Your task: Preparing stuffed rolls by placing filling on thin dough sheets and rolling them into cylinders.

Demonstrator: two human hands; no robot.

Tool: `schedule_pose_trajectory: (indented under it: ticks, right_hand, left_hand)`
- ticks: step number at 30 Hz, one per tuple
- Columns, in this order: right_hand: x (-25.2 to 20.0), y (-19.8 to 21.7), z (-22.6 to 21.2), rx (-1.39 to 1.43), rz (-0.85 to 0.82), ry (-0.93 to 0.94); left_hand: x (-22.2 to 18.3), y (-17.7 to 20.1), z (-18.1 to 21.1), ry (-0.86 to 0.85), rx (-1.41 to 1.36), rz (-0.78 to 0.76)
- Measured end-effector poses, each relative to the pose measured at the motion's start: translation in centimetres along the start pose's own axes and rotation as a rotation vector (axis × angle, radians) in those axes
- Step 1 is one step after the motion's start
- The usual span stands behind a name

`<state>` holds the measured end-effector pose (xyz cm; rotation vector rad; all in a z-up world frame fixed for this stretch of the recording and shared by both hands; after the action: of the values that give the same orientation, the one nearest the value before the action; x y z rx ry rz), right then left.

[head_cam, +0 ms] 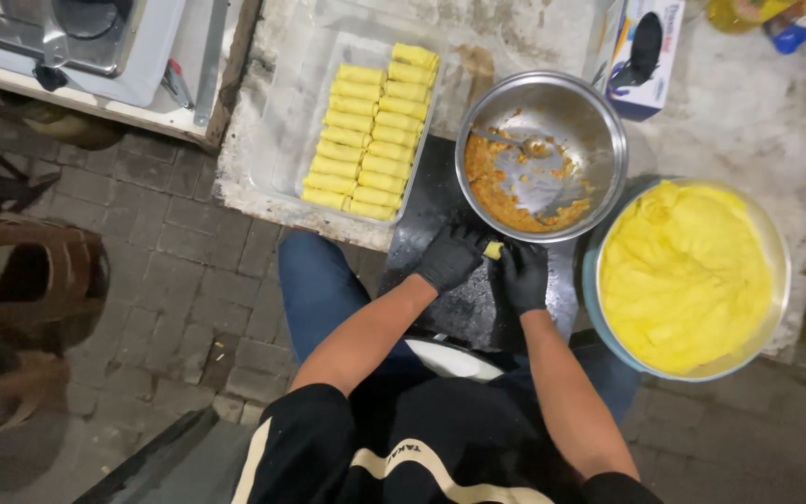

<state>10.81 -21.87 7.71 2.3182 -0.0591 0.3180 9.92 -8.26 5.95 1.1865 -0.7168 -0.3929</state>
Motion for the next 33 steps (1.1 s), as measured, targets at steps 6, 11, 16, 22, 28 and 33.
schedule_pose_trajectory:
  ticks: [6, 11, 16, 22, 28, 33]
  right_hand:
    - [-0.9, 3.6, -4.0, 0.052, 0.028, 0.055]
    - [-1.9, 4.1, -3.2, 0.057, 0.028, 0.075]
    - [-1.9, 3.8, -4.3, 0.100, -0.028, 0.103]
    - [-2.7, 3.8, -4.3, 0.074, -0.044, 0.120]
    - [-3.7, 3.8, -4.1, -0.047, -0.066, 0.113]
    - [-3.6, 5.7, -12.9, -0.318, -0.322, -0.665]
  left_hand:
    - [1.9, 5.6, 1.0, 0.015, 0.144, 0.208]
    - [0.1, 2.4, 2.0, 0.178, 0.187, 0.273]
    - [-3.0, 3.1, 2.1, 0.359, 0.006, 0.369]
    - [-3.3, 3.8, 2.6, 0.308, 0.102, 0.325]
    - [-6.2, 1.2, 0.0, 0.658, -0.514, -0.041]
    - [-7.3, 9.2, 1.8, 0.971, -1.336, -0.145]
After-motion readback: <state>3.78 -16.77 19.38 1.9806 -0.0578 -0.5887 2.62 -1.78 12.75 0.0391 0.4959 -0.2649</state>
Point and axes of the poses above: each hand's wrist, its own x-axis towards the middle knuckle, its own y-axis out of the back of the hand, z = x × y, the point moved 9 cm from there along x, towards the middle knuckle, and after that the axes turned 9 degrees about -y, right-handed, at the moved point
